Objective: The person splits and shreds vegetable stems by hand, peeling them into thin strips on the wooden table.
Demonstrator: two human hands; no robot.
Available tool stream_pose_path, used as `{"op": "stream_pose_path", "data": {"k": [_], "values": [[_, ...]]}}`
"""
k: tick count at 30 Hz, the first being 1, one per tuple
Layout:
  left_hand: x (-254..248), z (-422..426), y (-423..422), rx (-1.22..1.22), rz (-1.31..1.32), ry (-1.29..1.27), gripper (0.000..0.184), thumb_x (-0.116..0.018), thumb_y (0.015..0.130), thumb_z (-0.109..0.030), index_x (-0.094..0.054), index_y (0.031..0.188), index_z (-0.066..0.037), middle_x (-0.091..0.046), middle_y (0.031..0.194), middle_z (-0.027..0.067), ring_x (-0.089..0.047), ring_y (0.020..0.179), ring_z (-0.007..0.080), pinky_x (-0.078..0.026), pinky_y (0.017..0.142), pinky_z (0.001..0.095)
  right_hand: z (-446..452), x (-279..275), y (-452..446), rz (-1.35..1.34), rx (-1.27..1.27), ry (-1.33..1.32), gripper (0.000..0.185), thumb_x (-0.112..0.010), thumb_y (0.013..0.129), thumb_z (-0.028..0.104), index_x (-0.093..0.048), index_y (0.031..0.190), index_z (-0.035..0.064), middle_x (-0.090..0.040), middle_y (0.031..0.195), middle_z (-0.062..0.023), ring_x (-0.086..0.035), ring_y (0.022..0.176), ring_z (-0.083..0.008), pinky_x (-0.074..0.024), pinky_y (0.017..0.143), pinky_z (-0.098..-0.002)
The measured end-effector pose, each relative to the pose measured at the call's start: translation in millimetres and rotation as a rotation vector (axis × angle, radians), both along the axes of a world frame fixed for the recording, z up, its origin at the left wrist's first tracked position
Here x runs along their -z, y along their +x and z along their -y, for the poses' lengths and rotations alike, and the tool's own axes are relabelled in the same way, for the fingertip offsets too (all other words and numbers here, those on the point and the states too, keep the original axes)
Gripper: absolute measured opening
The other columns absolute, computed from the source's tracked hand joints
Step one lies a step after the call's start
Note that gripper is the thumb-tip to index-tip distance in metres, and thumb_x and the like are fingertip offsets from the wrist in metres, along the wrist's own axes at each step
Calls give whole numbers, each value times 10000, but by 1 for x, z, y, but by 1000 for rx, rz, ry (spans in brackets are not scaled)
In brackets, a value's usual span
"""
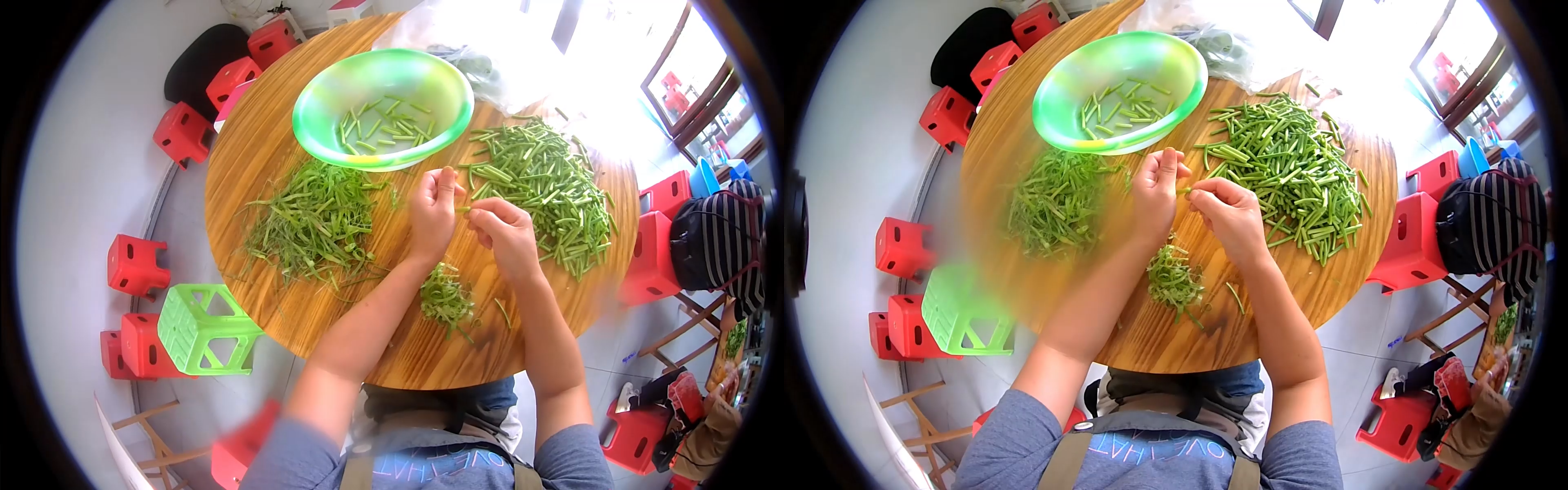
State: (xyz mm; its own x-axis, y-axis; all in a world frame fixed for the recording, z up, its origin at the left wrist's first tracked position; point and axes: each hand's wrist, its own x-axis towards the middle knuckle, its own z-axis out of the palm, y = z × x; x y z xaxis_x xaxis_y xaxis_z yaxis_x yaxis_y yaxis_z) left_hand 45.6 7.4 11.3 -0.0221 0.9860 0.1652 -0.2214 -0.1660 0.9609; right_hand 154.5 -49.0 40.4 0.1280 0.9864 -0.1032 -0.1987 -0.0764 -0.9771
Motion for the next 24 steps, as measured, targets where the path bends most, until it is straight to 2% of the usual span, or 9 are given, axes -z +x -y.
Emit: {"op": "stream_pose_path", "data": {"k": [4, 7, 11, 15, 19, 22, 24], "values": [[-7, 4, 0, -34, -166, 71, 314, -525, 910, -290, -586, 896, 19, -568, 738, 27, -498, 691, 73, -417, 634, 233, -1, -3, 2, 94, 198, 99, 95, -605, 799, 90, -637, 846, 13, -557, 661, 48, -441, 558, 1, -340, 490, -152], [-8, 9, 6, 60, -72, 40, 321, -526, 910, -286, -607, 892, 24, -583, 761, 20, -507, 709, 67, -422, 646, 224, -4, 6, 2, 253, 252, 200, 71, -607, 799, 65, -626, 830, 4, -521, 645, 64, -429, 582, 11, -351, 512, -153], [-13, 14, 7, 167, 9, -21, 305, -535, 905, -283, -597, 889, 15, -587, 771, 14, -507, 714, 53, -421, 644, 207, -5, 15, -1, 476, 247, 362, 93, -618, 750, 53, -630, 825, -1, -564, 689, -27, -480, 554, -66, -398, 503, -214], [-7, 10, 3, 167, 17, -64, 300, -556, 892, -293, -588, 889, 5, -576, 739, 6, -498, 663, 40, -412, 592, 192, -1, 9, -4, 634, 172, 442, 107, -638, 725, 48, -636, 823, 4, -548, 659, -50, -487, 530, -101, -418, 506, -230], [-8, 5, 0, 51, -79, -99, 296, -589, 871, -296, -584, 880, 0, -552, 661, 2, -475, 568, 42, -390, 509, 201, 2, 5, -11, 667, 101, 515, 74, -642, 725, 11, -637, 798, -1, -546, 658, -32, -477, 542, -77, -392, 496, -218], [-18, 5, -4, -59, -189, -52, 278, -600, 864, -285, -576, 871, -8, -512, 593, -12, -434, 500, 40, -349, 459, 206, 3, 7, -11, 637, 69, 522, 70, -636, 739, 32, -630, 803, 5, -534, 651, -22, -465, 525, -71, -395, 493, -209], [-32, 7, -8, -104, -249, -101, 270, -598, 866, -281, -569, 868, -13, -488, 569, -25, -405, 478, 33, -321, 439, 204, 3, 9, -9, 418, 81, 416, 58, -630, 754, 33, -627, 803, 2, -537, 657, 7, -457, 541, -46, -380, 496, -193]]}}
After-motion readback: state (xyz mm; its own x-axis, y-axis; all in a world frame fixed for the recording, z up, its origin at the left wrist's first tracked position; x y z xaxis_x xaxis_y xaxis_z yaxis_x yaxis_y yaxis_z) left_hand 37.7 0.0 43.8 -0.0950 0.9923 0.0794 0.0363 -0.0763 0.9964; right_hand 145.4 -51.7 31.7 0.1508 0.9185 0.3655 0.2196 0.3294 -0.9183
